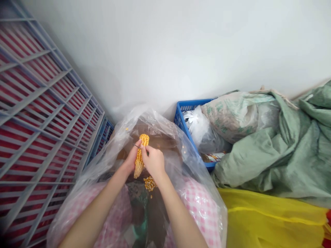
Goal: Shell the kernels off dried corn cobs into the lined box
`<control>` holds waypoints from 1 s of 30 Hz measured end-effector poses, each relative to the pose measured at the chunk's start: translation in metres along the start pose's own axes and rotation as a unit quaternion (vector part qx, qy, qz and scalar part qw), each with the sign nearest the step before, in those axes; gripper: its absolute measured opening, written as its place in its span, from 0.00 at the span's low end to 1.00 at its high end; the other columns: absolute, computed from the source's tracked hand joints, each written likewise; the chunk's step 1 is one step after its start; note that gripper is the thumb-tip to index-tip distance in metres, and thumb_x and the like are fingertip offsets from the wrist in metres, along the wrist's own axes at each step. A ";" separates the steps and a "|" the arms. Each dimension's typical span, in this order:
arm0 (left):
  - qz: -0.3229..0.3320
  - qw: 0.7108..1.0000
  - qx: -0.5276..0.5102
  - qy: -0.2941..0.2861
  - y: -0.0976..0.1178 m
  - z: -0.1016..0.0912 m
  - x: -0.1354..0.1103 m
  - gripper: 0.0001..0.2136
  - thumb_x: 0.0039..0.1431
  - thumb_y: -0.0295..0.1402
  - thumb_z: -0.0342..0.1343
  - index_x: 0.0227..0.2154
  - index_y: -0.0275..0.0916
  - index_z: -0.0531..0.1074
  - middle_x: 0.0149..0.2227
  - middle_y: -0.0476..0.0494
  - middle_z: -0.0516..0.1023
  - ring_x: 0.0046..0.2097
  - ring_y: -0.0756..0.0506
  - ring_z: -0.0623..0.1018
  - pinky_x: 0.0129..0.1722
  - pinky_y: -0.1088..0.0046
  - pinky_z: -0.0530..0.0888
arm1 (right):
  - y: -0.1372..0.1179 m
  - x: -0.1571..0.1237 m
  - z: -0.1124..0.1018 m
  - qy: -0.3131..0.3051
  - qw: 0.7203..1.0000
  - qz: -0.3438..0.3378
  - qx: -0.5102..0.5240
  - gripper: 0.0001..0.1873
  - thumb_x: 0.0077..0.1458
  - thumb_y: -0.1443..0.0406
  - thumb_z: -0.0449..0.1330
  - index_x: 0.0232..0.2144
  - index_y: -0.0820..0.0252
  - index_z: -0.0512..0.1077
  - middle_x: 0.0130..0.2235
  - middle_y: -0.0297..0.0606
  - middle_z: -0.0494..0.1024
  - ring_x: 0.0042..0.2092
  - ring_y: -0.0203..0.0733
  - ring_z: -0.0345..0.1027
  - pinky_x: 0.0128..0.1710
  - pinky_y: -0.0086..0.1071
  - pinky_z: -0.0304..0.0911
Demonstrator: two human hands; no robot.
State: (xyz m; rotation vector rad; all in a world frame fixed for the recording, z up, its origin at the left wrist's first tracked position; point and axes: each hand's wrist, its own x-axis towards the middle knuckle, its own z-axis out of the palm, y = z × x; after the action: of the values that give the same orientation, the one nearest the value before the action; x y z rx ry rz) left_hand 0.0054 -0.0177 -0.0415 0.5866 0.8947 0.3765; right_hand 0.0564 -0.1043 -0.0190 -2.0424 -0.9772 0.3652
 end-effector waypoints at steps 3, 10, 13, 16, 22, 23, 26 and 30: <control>0.009 1.000 -0.013 0.024 0.001 0.001 0.002 0.11 0.55 0.37 0.48 0.26 0.35 0.71 0.23 0.46 0.76 0.28 0.47 0.77 0.28 0.74 0.72 | -0.001 0.001 0.000 -0.004 1.000 0.002 -0.005 0.23 0.58 0.55 0.44 0.19 0.59 0.67 0.18 0.31 0.66 0.21 0.32 0.54 0.23 0.27 0.44; 0.023 0.998 -0.035 0.053 0.001 -0.003 0.008 0.17 0.59 0.37 0.42 0.19 0.37 0.67 0.21 0.47 0.74 0.29 0.48 0.77 0.30 0.75 0.72 | 0.001 0.001 0.003 -0.016 1.000 -0.010 -0.024 0.22 0.59 0.56 0.44 0.21 0.58 0.69 0.20 0.32 0.69 0.22 0.32 0.57 0.24 0.27 0.44; 0.016 0.999 -0.035 0.016 0.001 -0.004 0.008 0.18 0.57 0.45 0.45 0.28 0.36 0.72 0.25 0.45 0.76 0.31 0.47 0.77 0.31 0.74 0.72 | 0.001 0.001 0.004 -0.022 0.998 -0.016 -0.050 0.22 0.59 0.56 0.44 0.22 0.58 0.70 0.20 0.32 0.71 0.22 0.32 0.58 0.24 0.27 0.44; 0.024 0.999 -0.029 0.001 0.000 -0.002 0.007 0.15 0.56 0.42 0.49 0.35 0.35 0.73 0.26 0.46 0.77 0.30 0.48 0.77 0.32 0.74 0.72 | 0.001 0.001 0.006 -0.029 0.996 -0.020 -0.077 0.22 0.59 0.56 0.45 0.22 0.58 0.71 0.22 0.34 0.73 0.23 0.33 0.59 0.24 0.27 0.43; -0.006 0.999 -0.036 0.011 -0.004 -0.001 0.009 0.19 0.55 0.45 0.49 0.38 0.33 0.72 0.26 0.45 0.77 0.28 0.47 0.77 0.29 0.73 0.72 | -0.001 0.002 0.007 -0.034 0.994 -0.019 -0.097 0.21 0.59 0.56 0.45 0.23 0.57 0.71 0.23 0.35 0.75 0.24 0.34 0.62 0.24 0.28 0.43; 0.002 0.999 -0.035 0.004 -0.004 -0.002 0.010 0.20 0.53 0.46 0.50 0.38 0.34 0.72 0.26 0.45 0.77 0.28 0.47 0.77 0.29 0.73 0.72 | -0.001 0.002 0.007 -0.036 0.994 -0.020 -0.098 0.21 0.59 0.56 0.45 0.23 0.57 0.71 0.23 0.35 0.75 0.24 0.34 0.63 0.24 0.28 0.43; 0.021 0.999 -0.029 -0.026 -0.004 -0.002 0.011 0.21 0.51 0.47 0.52 0.38 0.35 0.73 0.28 0.45 0.77 0.29 0.47 0.77 0.30 0.73 0.73 | -0.001 0.001 0.008 -0.043 0.993 -0.027 -0.106 0.21 0.59 0.56 0.45 0.23 0.57 0.71 0.24 0.36 0.75 0.24 0.35 0.63 0.25 0.28 0.43; 0.041 0.998 -0.029 -0.024 -0.006 -0.002 0.013 0.20 0.49 0.45 0.55 0.40 0.35 0.72 0.28 0.45 0.77 0.30 0.47 0.77 0.31 0.73 0.72 | -0.001 0.001 0.009 -0.049 0.992 -0.032 -0.113 0.21 0.59 0.56 0.45 0.23 0.57 0.72 0.23 0.36 0.75 0.24 0.35 0.63 0.25 0.28 0.43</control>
State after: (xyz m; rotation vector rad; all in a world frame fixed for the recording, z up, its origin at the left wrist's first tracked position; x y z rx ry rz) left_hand 0.0115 -0.0151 -0.0543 0.5771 0.8134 0.4602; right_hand 0.0513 -0.0986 -0.0235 -2.2066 -1.1878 0.3368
